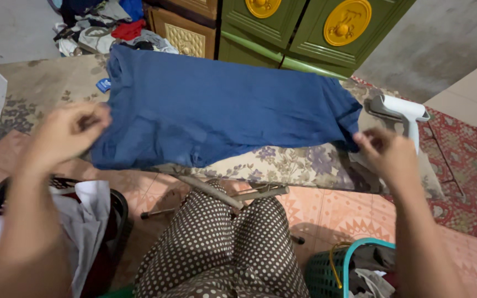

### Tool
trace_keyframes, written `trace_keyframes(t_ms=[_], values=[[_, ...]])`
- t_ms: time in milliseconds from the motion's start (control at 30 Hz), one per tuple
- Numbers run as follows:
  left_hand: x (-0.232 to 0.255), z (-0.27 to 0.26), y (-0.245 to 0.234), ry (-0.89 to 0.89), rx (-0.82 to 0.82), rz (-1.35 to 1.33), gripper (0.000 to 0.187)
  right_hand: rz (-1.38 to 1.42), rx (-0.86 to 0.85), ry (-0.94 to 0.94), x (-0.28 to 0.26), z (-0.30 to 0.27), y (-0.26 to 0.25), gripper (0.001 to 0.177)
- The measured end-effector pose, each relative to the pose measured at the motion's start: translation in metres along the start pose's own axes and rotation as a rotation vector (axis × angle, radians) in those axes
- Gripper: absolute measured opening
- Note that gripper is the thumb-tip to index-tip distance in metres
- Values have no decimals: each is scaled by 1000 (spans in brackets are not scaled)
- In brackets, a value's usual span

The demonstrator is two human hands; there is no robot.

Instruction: The person uses a lint roller to clean a white shirt and a blue t-shirt laid on an ironing board. They roll the device over the fabric, flip the blue shirt to treat both sides, and then fold the garments.

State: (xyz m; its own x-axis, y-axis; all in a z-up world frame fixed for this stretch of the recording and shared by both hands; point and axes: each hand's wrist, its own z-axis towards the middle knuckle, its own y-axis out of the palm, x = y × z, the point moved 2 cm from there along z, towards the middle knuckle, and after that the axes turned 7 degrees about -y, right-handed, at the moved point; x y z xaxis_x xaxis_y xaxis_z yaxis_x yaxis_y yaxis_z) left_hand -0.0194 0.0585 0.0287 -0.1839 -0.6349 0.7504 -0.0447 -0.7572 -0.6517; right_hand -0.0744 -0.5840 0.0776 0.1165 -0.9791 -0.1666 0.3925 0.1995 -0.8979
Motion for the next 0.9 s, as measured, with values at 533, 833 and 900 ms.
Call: trace_keyframes(t_ms=[533, 833, 900], values=[[80, -13, 26, -73, -148, 580, 22, 677, -274, 392, 37, -7, 26, 37], [29, 62, 59, -70, -271, 553, 49, 966, -1217, 94, 36, 27, 30, 5], [39, 140, 43, 5, -135, 496, 42, 815, -911, -4, 40, 78, 37, 13]])
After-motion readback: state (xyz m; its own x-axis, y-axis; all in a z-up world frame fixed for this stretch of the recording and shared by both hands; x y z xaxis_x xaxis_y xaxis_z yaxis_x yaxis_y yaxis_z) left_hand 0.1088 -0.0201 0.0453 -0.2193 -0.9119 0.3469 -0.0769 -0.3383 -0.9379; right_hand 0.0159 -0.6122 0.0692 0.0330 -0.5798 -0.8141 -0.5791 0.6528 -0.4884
